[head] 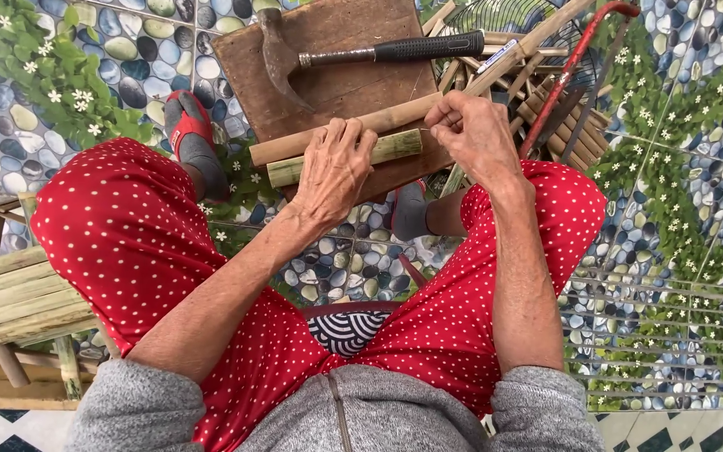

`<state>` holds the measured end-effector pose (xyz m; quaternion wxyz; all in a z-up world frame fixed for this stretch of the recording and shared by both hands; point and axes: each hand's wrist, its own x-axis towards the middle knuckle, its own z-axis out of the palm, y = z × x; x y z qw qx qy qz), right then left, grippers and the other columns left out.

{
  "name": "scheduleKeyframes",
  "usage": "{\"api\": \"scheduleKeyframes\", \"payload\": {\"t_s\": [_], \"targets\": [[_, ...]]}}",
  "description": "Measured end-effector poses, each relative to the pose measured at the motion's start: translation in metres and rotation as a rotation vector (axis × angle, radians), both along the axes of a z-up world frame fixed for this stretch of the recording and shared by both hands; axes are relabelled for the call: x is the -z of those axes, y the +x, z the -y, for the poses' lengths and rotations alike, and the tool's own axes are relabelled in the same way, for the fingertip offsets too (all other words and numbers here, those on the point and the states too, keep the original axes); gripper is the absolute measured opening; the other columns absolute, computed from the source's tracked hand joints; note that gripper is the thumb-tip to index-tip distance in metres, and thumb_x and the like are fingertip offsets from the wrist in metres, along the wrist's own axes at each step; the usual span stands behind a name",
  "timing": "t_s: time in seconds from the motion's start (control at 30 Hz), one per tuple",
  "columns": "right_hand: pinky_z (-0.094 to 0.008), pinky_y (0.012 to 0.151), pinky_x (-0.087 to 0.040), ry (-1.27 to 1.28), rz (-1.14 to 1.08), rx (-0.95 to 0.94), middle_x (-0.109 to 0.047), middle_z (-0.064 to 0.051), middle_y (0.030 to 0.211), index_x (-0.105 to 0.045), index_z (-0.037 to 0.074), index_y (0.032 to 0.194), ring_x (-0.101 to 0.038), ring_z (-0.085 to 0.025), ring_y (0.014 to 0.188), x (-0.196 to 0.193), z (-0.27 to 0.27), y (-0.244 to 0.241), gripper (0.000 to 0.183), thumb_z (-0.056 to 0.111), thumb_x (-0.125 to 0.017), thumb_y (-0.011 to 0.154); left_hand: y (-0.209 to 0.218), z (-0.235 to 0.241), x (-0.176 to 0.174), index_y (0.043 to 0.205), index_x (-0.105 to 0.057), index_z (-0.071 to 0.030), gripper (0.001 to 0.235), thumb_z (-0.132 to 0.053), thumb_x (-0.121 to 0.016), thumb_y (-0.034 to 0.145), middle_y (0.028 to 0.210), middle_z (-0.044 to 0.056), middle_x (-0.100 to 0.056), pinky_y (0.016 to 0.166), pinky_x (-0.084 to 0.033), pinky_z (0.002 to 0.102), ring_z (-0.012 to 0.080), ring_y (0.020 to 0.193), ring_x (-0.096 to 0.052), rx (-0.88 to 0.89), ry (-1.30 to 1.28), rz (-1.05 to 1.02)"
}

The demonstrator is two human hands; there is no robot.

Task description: The person assembles thin bamboo strips into a small frame-like structure using a hammer and nails. They repeatedly position the strips, hammer nails to secure them, and adjust the pieces. Later, they mark the bamboo with a marker pen.

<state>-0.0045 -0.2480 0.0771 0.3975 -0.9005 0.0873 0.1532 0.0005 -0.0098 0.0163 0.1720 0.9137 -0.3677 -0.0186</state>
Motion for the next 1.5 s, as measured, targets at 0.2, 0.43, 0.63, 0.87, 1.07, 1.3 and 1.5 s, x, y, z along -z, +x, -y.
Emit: {"api": "scheduleKeyframes", "payload": {"t_s": [0.2,0.43,0.63,0.87,1.07,1.3,1.5], "targets": [[-0.024,0.063,-0.056,-0.005,0.03,-0.013,-0.071,-0.005,0.076,-0.077,0.01,0.099,-0.067,-0.011,0.067,0.002,0.003,0.008,0.018,-0.002,-0.073,0.087,0.002,0.002,-0.012,0.109,-0.06,-0.008,0.049,-0.024,-0.09,0.074,0.103,0.008,-0.054,0.086,-0.05,0.037,0.027,0.1,-0.057,0.014,0.03,-0.001],[-0.025,0.07,-0.059,-0.034,0.084,-0.043,-0.072,-0.005,0.083,-0.074,0.007,0.102,-0.068,-0.012,0.074,-0.007,-0.006,0.011,0.017,-0.005,-0.072,0.09,-0.001,0.004,-0.003,0.108,-0.059,-0.009,0.037,-0.018,-0.081,0.08,0.105,0.009,-0.054,0.083,-0.049,0.036,0.0263,0.099,-0.055,-0.012,0.057,0.057],[-0.028,0.073,-0.06,-0.055,0.149,-0.06,-0.073,-0.005,0.091,-0.072,0.005,0.102,-0.068,-0.015,0.078,-0.012,-0.012,0.013,0.014,-0.007,-0.069,0.093,-0.001,0.006,-0.008,0.106,-0.054,-0.009,0.026,-0.001,-0.061,0.082,0.1,0.01,-0.053,0.079,-0.045,0.037,0.0275,0.09,-0.051,-0.052,0.014,0.116],[-0.033,0.076,-0.052,-0.156,0.239,-0.043,-0.062,-0.006,0.099,-0.074,0.006,0.113,-0.058,-0.017,0.085,-0.002,-0.009,0.017,0.023,-0.004,-0.058,0.102,-0.005,0.009,0.005,0.102,-0.06,-0.008,0.016,-0.009,-0.069,0.088,0.1,0.011,-0.056,0.073,-0.047,0.043,0.0296,0.09,-0.056,-0.05,-0.066,-0.053],[-0.03,0.067,-0.059,0.037,0.223,0.162,-0.074,-0.008,0.105,-0.066,0.005,0.107,-0.077,-0.018,0.075,-0.022,-0.023,0.025,0.015,0.007,-0.051,0.104,0.013,0.003,-0.012,0.134,-0.063,-0.019,0.047,-0.015,-0.079,0.091,0.087,0.004,-0.063,0.054,-0.055,0.036,0.0192,0.073,-0.061,-0.164,-0.415,-0.477],[-0.031,0.086,-0.061,0.56,0.151,0.143,-0.068,-0.012,0.107,-0.068,0.003,0.115,-0.071,-0.017,0.097,0.005,-0.024,0.018,0.013,0.008,-0.06,0.106,0.046,-0.045,-0.051,0.11,-0.061,-0.016,0.028,-0.028,-0.08,0.093,0.091,0.006,-0.072,0.065,-0.061,0.028,0.0163,0.08,-0.069,-0.572,-1.188,-0.753],[-0.041,0.09,-0.058,0.699,0.034,0.035,-0.07,-0.02,0.11,-0.068,0.001,0.11,-0.07,-0.028,0.102,-0.015,-0.052,0.016,0.011,0.007,-0.061,0.103,0.058,-0.082,-0.008,0.129,-0.055,-0.004,0.041,-0.015,-0.078,0.096,0.097,0.003,-0.064,0.079,-0.071,0.032,0.0156,0.08,-0.074,-0.78,-1.727,-1.014]]}}
